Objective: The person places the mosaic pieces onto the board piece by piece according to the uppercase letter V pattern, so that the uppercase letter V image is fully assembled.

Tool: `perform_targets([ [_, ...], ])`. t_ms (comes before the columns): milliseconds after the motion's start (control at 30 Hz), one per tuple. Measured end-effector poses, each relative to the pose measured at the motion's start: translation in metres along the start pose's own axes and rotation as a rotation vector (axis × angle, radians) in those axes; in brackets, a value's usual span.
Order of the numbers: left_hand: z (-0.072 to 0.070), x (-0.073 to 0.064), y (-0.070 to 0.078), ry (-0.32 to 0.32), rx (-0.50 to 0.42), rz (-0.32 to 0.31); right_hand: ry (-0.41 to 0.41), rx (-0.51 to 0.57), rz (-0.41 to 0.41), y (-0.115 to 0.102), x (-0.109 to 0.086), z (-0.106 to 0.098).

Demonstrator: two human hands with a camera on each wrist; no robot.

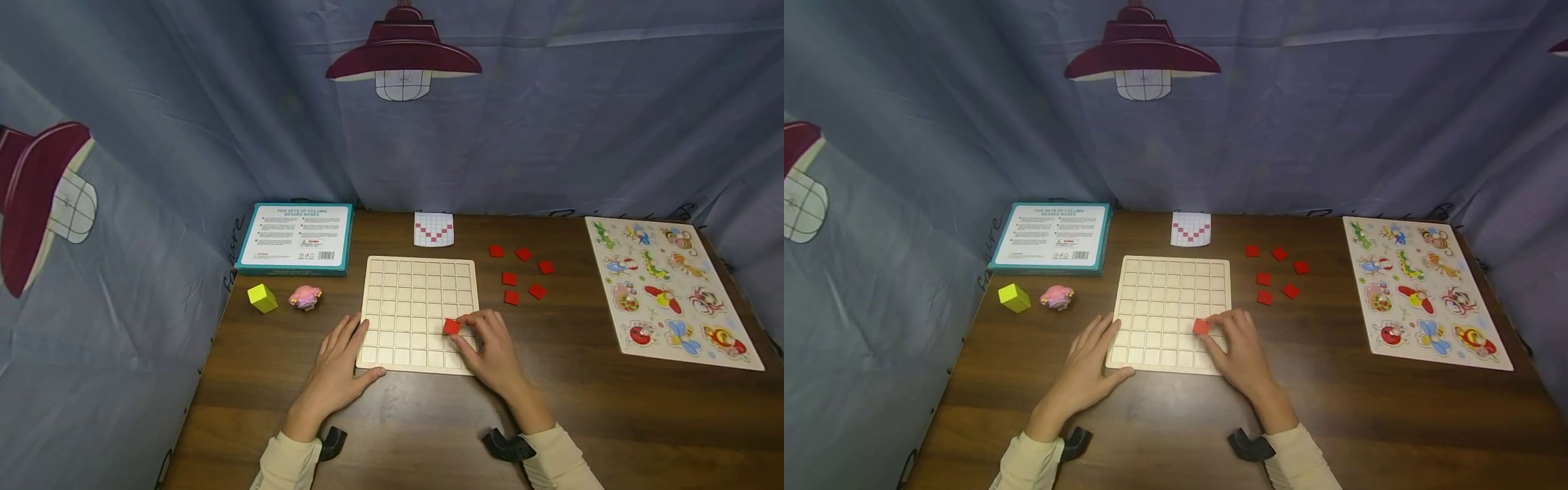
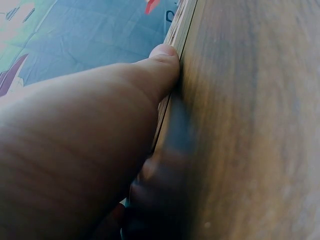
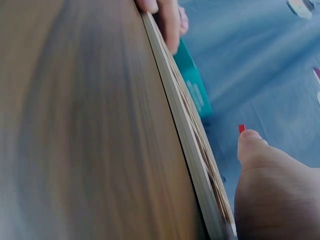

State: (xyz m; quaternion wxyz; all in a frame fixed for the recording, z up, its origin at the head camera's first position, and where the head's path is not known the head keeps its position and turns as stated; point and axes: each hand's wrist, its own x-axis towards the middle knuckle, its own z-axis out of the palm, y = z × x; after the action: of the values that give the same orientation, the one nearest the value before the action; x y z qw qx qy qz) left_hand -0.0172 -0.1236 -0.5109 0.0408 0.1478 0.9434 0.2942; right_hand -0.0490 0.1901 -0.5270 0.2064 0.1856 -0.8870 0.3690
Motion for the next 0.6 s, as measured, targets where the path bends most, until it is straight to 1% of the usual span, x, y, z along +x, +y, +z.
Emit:
perform_targets([
  [100, 0.000, 0.000, 0.000, -0.001, -0.002, 0.001, -0.042, -0.005, -0.021, -0.007, 0.002, 0.007],
  [233, 0.000, 0.000, 0.000, -0.008, -0.005, -0.002, -0.065, -0.008, -0.045, -0.013, 0.003, 0.014],
  [300, 0.000, 0.000, 0.000, -0.011, -0.003, -0.006, -0.079, -0.010, -0.049, -0.015, 0.004, 0.016],
  [500, 0.000, 0.000, 0.000, -0.009, -0.003, -0.006, -0.154, -0.043, -0.055, -0.022, 0.006, 0.021],
  [600, 0.001, 0.000, 0.000, -0.010, -0.001, -0.006, -0.170, -0.063, -0.072, -0.024, 0.007, 0.022],
])
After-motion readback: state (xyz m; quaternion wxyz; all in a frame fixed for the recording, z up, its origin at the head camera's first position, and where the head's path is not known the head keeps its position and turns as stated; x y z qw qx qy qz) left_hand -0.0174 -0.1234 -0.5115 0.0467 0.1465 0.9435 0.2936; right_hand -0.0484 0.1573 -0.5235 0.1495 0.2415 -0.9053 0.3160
